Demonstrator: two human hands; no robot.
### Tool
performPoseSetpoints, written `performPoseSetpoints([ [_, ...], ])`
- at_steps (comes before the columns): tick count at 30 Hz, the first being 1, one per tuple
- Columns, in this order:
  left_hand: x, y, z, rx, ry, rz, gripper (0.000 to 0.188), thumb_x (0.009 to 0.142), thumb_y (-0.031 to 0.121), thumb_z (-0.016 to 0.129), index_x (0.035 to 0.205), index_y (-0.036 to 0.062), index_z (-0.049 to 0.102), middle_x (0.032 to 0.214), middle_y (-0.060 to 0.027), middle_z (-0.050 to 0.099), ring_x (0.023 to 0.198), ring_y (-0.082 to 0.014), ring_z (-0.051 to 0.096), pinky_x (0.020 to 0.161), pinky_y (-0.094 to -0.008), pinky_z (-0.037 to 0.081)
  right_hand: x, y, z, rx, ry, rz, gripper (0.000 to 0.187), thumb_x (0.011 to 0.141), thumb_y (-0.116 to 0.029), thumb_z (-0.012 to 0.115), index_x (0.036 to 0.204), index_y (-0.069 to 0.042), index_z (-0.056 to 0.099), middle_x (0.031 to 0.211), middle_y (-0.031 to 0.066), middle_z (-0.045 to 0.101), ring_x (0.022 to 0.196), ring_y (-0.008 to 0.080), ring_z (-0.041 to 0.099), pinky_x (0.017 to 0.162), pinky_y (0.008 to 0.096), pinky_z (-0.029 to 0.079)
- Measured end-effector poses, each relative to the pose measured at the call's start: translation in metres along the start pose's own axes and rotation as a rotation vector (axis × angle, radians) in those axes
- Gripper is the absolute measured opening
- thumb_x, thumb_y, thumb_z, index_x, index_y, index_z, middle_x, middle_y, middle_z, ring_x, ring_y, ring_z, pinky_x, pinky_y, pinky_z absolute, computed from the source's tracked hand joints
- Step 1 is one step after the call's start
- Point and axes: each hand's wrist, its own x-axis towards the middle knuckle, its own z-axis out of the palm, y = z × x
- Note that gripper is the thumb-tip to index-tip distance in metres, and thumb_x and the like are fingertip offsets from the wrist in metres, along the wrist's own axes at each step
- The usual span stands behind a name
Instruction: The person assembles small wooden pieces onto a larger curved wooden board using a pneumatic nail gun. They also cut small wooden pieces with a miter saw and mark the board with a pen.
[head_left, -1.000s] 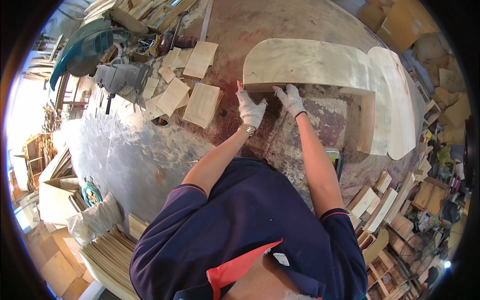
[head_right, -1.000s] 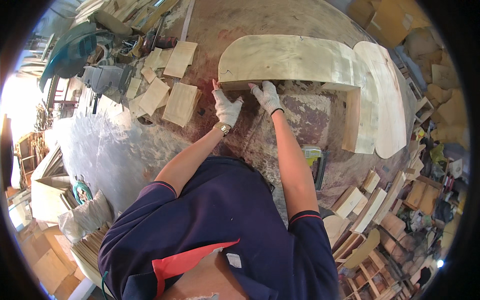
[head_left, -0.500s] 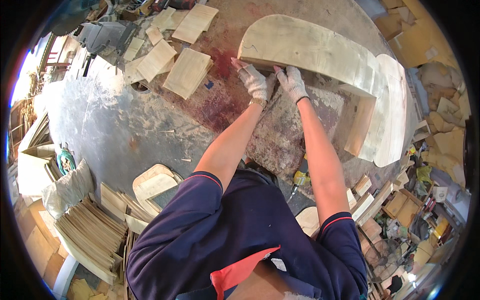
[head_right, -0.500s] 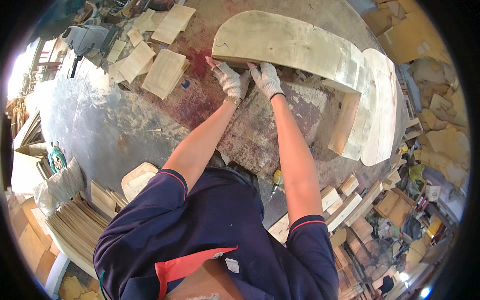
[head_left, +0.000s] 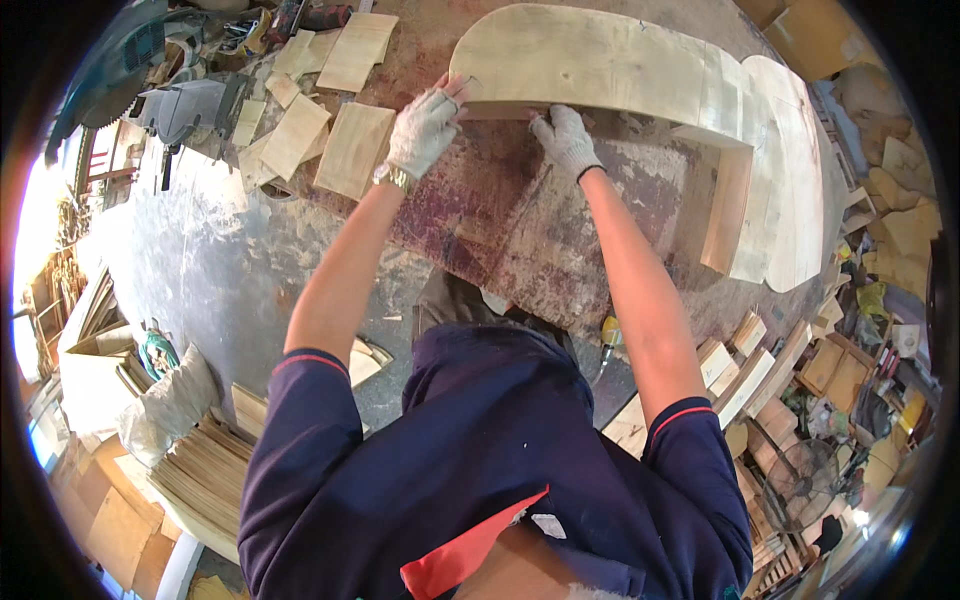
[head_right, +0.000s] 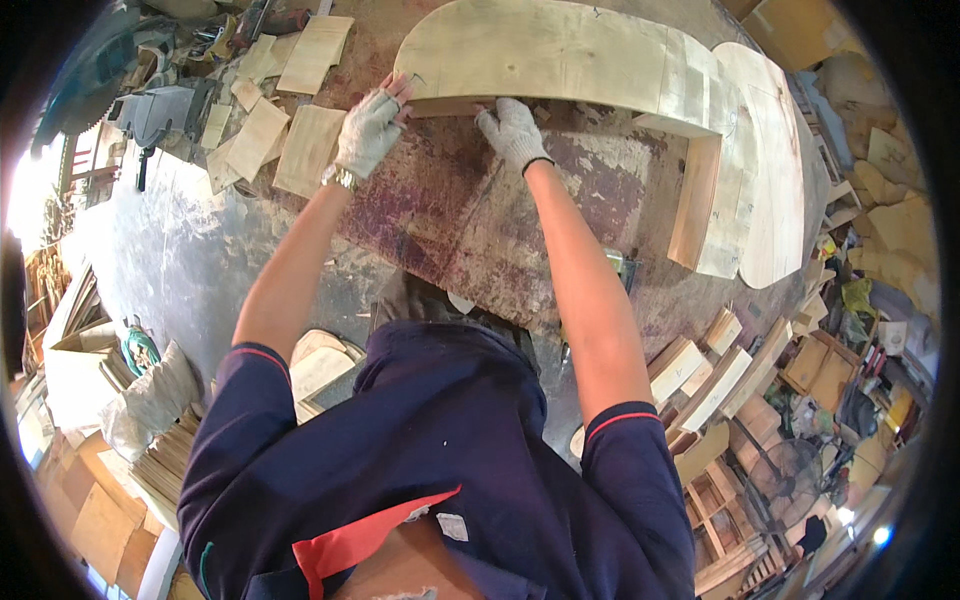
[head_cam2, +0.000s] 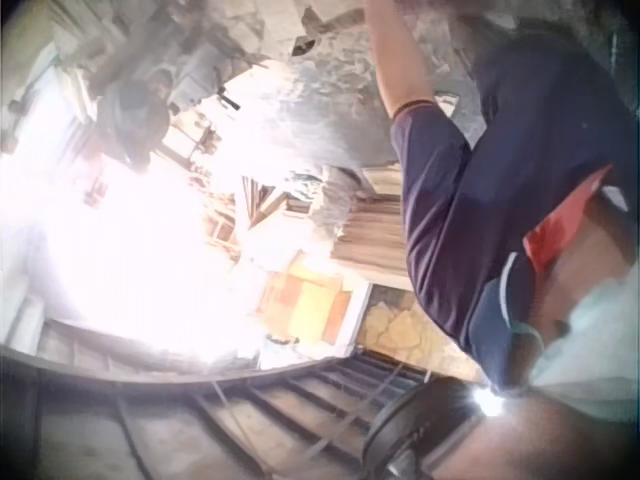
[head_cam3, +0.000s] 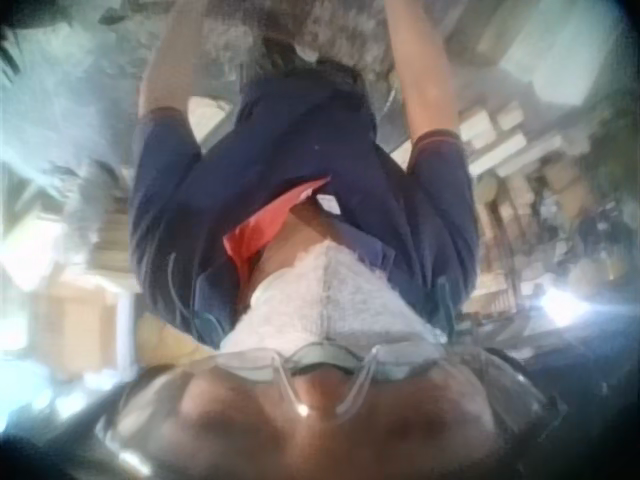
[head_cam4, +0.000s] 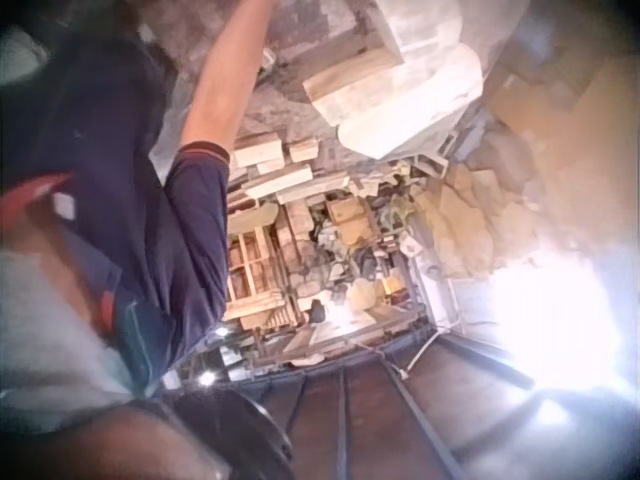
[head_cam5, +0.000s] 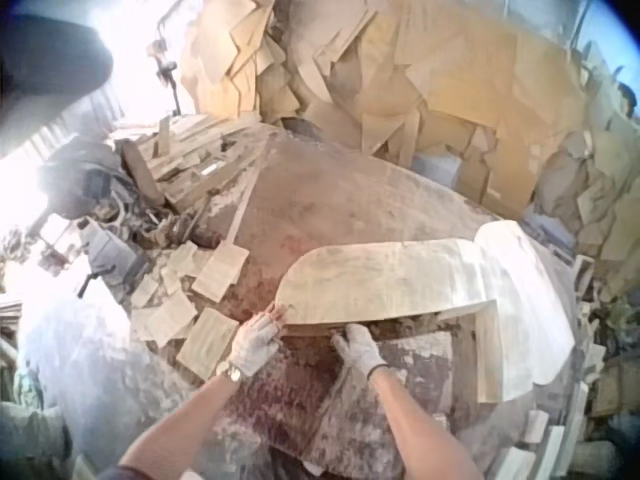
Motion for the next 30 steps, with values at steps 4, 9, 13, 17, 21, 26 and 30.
performPoseSetpoints([
  [4, 0.001, -0.012, -0.009, -0.067, -0.107, 0.033, 0.05, 0.087, 0.002, 0.068, 0.136, 0.0144, 0.067, 0.149, -0.0068, 0.059, 0.136, -0.0259, 0.057, 0.108, -0.0387, 0.052, 0.002, -0.002, 0.0, -0.011, 0.012, -0.02, 0.053, 0.099, -0.048, 0.06, 0.098, 0.004, 0.066, 0.095, 0.03, 0.067, 0.095, 0.0489, 0.063, 0.082, 0.0538, 0.049],
  [9, 0.006, -0.019, -0.014, -0.169, -0.163, 0.025, 0.049, 0.087, 0.002, 0.068, 0.134, 0.0151, 0.068, 0.145, -0.0056, 0.062, 0.131, -0.0246, 0.061, 0.107, -0.0381, 0.053, -0.001, 0.01, 0.008, 0.059, 0.091, -0.149, 0.049, 0.099, -0.044, 0.06, 0.102, 0.004, 0.066, 0.099, 0.0299, 0.066, 0.1, 0.0481, 0.061, 0.086, 0.0537, 0.048],
  [13, 0.009, -0.022, -0.015, -0.092, -0.137, 0.092, 0.045, 0.088, 0.006, 0.068, 0.131, 0.0169, 0.07, 0.141, -0.0026, 0.065, 0.128, -0.0241, 0.063, 0.103, -0.0383, 0.055, 0.0, 0.016, 0.017, 0.084, 0.182, -0.243, 0.049, 0.099, -0.045, 0.062, 0.102, 0.004, 0.062, 0.095, 0.0299, 0.063, 0.096, 0.0473, 0.06, 0.084, 0.0531, 0.047],
  [17, 0.007, -0.024, -0.014, -0.043, -0.178, 0.089, 0.049, 0.086, 0.004, 0.067, 0.133, 0.0176, 0.069, 0.145, -0.0017, 0.062, 0.13, -0.023, 0.062, 0.105, -0.0388, 0.054, 0.004, 0.017, 0.016, 0.137, 0.165, -0.256, 0.046, 0.099, -0.043, 0.06, 0.103, 0.003, 0.062, 0.098, 0.0289, 0.064, 0.099, 0.0469, 0.06, 0.085, 0.0536, 0.046],
  [21, 0.007, -0.025, -0.014, -0.073, -0.168, 0.101, 0.05, 0.085, 0.004, 0.067, 0.133, 0.0173, 0.069, 0.147, -0.0016, 0.061, 0.132, -0.0224, 0.06, 0.106, -0.0387, 0.053, 0.003, 0.013, 0.008, -0.016, -0.006, -0.115, 0.048, 0.1, -0.037, 0.056, 0.124, 0.003, 0.063, 0.117, 0.0283, 0.066, 0.114, 0.0461, 0.059, 0.099, 0.0525, 0.047],
  [26, 0.01, -0.025, -0.018, -0.088, -0.181, 0.118, 0.046, 0.087, 0.007, 0.069, 0.132, 0.0144, 0.069, 0.145, -0.0022, 0.063, 0.13, -0.0235, 0.062, 0.106, -0.0385, 0.053, -0.001, 0.006, 0.005, -0.026, 0.045, -0.122, 0.05, 0.101, -0.04, 0.056, 0.125, 0.003, 0.063, 0.118, 0.0284, 0.066, 0.116, 0.0459, 0.059, 0.099, 0.0519, 0.047],
  [30, 0.012, -0.024, -0.024, -0.141, -0.208, 0.111, 0.044, 0.088, 0.006, 0.069, 0.131, 0.0122, 0.069, 0.143, -0.0038, 0.063, 0.129, -0.0259, 0.062, 0.109, -0.0389, 0.051, -0.002, 0.005, 0.003, 0.044, -0.009, -0.06, 0.053, 0.101, -0.042, 0.055, 0.13, 0.002, 0.061, 0.123, 0.0287, 0.065, 0.12, 0.0459, 0.058, 0.101, 0.0516, 0.047],
])
